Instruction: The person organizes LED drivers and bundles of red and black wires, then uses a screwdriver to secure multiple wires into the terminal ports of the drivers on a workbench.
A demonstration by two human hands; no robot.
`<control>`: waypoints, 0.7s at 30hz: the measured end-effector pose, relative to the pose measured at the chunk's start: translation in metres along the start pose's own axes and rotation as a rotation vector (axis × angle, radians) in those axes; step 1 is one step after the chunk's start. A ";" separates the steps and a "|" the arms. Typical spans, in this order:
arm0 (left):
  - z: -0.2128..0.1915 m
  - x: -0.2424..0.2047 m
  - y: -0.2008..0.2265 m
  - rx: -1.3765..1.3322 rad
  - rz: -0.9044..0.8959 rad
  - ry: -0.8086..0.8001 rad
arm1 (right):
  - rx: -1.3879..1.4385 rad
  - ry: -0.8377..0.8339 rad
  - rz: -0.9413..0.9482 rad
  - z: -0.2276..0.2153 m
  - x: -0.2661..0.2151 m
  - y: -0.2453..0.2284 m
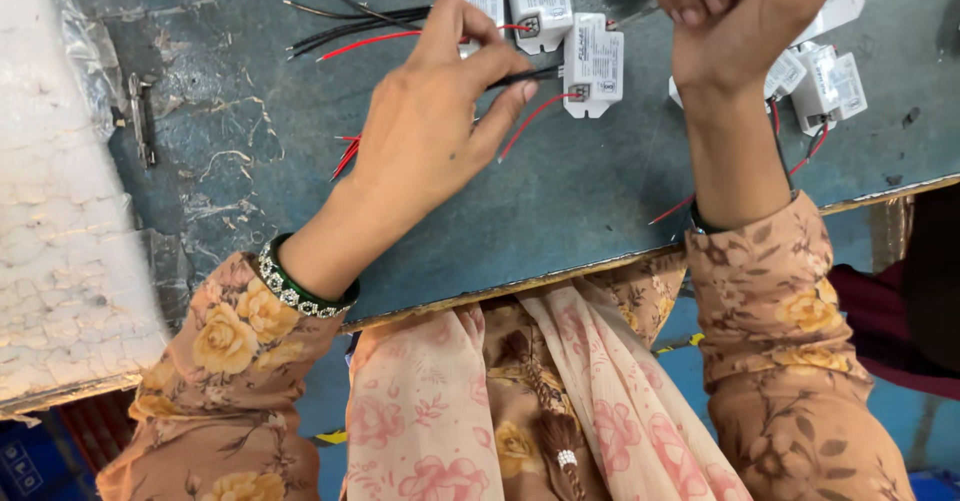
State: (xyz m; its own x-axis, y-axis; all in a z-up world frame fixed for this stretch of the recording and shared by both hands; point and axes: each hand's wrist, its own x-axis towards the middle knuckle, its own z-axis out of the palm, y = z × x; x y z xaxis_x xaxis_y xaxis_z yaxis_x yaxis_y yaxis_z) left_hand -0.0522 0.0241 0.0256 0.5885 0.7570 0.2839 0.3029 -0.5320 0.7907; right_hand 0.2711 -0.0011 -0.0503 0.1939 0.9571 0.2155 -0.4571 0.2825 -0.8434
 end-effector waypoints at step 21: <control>0.046 -0.012 -0.008 -0.182 -0.035 -0.329 | -0.095 0.104 -0.004 0.075 -0.107 -0.075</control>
State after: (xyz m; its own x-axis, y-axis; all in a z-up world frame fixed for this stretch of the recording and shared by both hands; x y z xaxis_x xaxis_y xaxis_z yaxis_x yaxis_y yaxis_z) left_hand -0.0275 0.0016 -0.0088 0.7983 0.5957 0.0887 0.2066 -0.4092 0.8887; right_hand 0.2193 -0.1201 0.0273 0.2868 0.9426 0.1711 -0.3726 0.2743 -0.8865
